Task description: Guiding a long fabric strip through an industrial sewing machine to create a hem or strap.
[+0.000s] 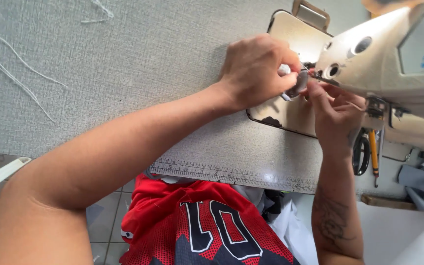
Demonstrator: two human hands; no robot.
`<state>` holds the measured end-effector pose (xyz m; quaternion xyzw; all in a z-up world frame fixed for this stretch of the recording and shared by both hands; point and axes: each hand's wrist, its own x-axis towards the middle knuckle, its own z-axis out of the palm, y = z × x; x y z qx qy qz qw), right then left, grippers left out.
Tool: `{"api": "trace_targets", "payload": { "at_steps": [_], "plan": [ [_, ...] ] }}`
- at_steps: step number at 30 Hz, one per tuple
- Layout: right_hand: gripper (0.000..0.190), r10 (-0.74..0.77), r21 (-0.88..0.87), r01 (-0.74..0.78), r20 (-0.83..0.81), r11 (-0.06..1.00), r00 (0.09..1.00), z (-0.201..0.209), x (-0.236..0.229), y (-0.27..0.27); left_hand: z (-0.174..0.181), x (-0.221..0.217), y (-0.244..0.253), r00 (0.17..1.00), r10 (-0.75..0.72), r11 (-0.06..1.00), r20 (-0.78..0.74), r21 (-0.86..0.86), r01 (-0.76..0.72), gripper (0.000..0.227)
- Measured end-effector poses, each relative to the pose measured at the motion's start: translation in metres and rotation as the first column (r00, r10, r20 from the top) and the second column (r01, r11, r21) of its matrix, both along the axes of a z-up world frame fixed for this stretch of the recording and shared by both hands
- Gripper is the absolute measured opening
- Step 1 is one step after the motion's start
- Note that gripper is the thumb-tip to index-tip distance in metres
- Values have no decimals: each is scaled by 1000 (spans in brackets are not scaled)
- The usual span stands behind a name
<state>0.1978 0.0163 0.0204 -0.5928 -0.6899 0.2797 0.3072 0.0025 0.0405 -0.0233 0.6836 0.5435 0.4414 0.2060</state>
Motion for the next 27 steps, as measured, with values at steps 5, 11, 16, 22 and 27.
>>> {"api": "trace_targets", "payload": {
  "at_steps": [5,11,16,22,27],
  "plan": [
    [8,1,168,-9,43,986,999,-19,-8,7,-4,2,1,996,36,998,80,52,-40,18],
    [11,14,125,-13,-3,992,1000,-25,-7,6,-11,7,5,998,24,1000,51,10,-24,15],
    [9,-14,108,15,-11,994,1000,-30,-2,7,-15,11,6,997,32,999,74,-18,-31,14],
    [10,-10,110,16,-56,994,998,-35,2,10,-17,13,8,995,48,999,88,-4,-48,11],
    [10,-16,100,22,-57,995,998,-30,-3,7,-19,15,9,997,43,999,70,17,-44,10]
  ]
}}
